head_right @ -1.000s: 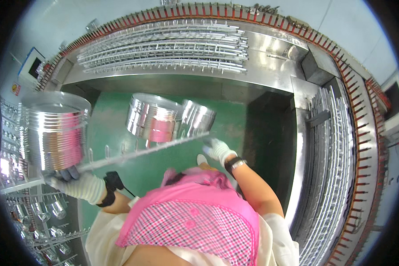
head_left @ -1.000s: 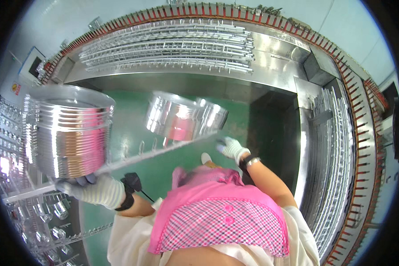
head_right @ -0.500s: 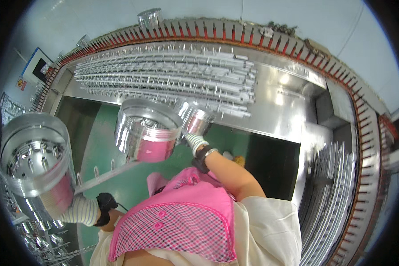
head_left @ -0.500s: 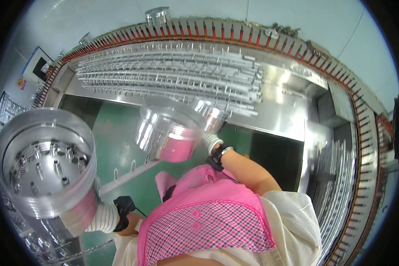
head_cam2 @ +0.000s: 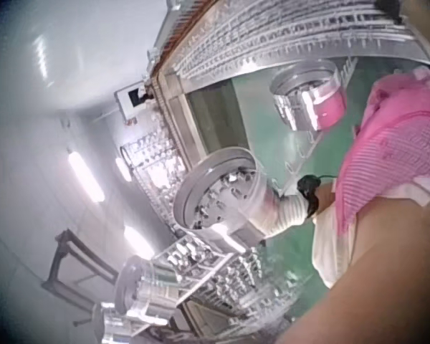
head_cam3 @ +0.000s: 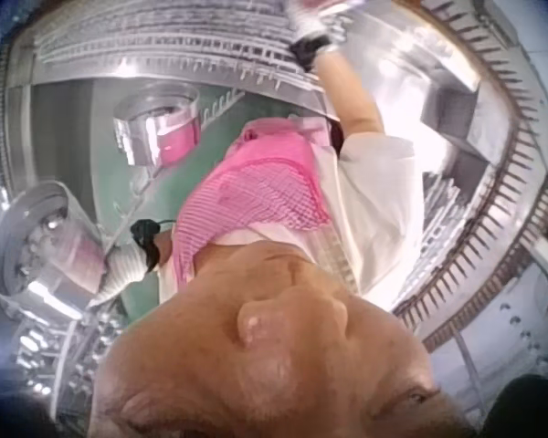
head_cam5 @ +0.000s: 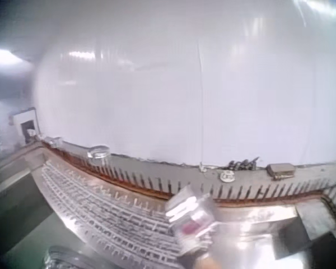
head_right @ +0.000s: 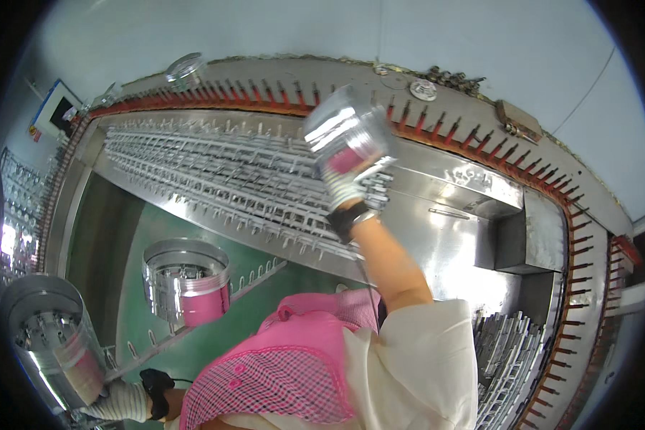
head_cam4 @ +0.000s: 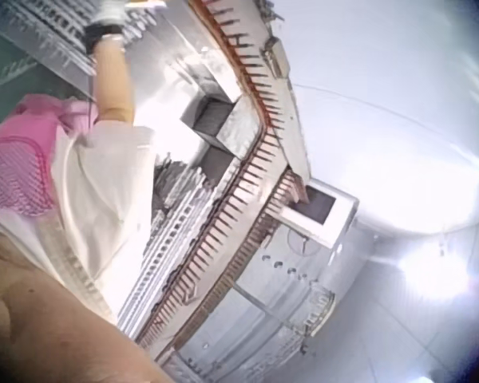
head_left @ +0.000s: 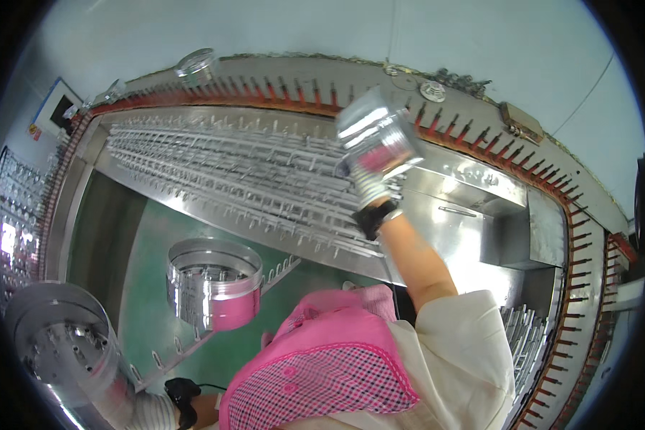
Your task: Hanging plastic parts onto a moving conveyor rack in a manufacturing facility.
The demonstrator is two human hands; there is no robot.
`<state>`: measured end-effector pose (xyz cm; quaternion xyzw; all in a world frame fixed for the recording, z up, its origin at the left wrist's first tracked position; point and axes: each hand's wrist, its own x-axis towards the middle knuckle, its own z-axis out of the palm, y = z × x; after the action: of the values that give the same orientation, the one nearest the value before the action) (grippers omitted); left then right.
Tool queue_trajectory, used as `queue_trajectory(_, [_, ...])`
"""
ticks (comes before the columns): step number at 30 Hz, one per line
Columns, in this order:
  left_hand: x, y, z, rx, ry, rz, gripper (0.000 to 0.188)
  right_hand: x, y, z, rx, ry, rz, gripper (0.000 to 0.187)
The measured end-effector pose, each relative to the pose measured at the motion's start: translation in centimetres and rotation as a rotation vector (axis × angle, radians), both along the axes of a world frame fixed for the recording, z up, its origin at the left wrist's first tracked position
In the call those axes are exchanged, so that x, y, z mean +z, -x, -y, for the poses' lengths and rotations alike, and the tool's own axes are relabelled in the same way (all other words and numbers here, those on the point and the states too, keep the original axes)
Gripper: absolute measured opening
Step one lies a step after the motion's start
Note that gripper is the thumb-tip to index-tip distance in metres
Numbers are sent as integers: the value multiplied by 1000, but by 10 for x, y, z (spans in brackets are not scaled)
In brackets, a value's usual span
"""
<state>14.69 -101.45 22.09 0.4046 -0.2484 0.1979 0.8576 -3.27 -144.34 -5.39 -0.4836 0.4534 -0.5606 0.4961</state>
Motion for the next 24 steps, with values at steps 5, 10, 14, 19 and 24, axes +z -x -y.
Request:
queue_trajectory(5, [1, -5, 31, 35, -37, -43, 36, -9, 221, 219, -186, -20, -389, 43])
queue_trajectory(10, [3, 2, 46, 97, -78, -79, 38, 74, 213, 202, -392, -96, -14, 33])
queue_trajectory(14, [6, 9, 53, 135, -94, -98, 39, 61, 176, 228, -182, -273, -187, 37])
queue_trajectory(19, [11, 21, 62, 162, -102, -114, 41, 38, 154, 228, -272, 201, -1211, 26])
queue_trajectory(24, [15, 35, 63, 172, -93, -147, 43, 18, 127, 212, -321, 446, -1092, 48])
